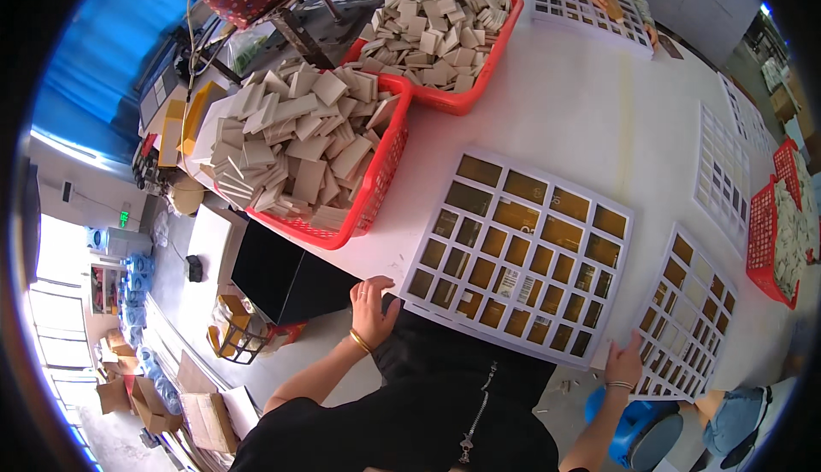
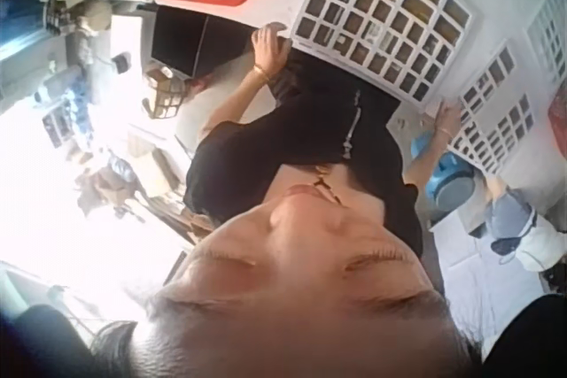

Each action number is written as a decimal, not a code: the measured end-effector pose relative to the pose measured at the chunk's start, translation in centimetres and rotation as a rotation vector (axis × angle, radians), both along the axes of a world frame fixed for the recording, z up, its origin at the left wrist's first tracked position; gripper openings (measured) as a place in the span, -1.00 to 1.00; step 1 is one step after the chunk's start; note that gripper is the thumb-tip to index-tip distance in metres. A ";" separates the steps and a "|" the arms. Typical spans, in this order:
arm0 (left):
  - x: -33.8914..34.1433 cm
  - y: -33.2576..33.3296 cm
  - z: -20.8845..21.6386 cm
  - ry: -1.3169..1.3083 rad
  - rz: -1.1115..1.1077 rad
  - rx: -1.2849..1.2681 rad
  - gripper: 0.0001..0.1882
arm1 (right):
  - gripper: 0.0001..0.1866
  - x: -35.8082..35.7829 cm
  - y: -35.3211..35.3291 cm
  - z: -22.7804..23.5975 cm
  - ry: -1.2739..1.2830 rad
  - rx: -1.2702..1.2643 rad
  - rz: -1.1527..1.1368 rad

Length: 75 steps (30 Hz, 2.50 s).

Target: The person places small, rectangular beige blocks into the compartments of a white grid tray. They pick up blocks from a red basket and insert them one by one into the empty slots of the tray, filling the grid systematically.

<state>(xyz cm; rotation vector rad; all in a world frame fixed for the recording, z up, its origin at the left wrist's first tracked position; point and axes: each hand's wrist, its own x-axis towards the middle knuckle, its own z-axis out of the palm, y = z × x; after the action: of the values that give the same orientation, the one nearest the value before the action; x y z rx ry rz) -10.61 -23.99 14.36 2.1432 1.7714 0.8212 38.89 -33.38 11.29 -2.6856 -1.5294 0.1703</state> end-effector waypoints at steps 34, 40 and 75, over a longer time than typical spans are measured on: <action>-11.2 19.8 11.4 0.671 -0.220 -0.372 -0.74 | -0.68 -6.9 3.8 6.0 0.377 0.373 0.362; -10.8 15.8 13.4 -0.329 -0.112 -0.041 -0.58 | -0.67 -8.7 5.7 4.9 0.488 0.480 0.333; 15.4 15.0 2.7 -0.617 -0.360 -0.734 -0.80 | -0.67 -14.4 14.7 4.8 1.346 0.465 0.208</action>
<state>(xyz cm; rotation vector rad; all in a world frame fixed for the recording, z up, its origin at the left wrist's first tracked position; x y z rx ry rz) 4.76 -8.97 17.02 1.4401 1.0827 0.5307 24.45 -18.70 16.09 -1.3693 -1.0912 1.1432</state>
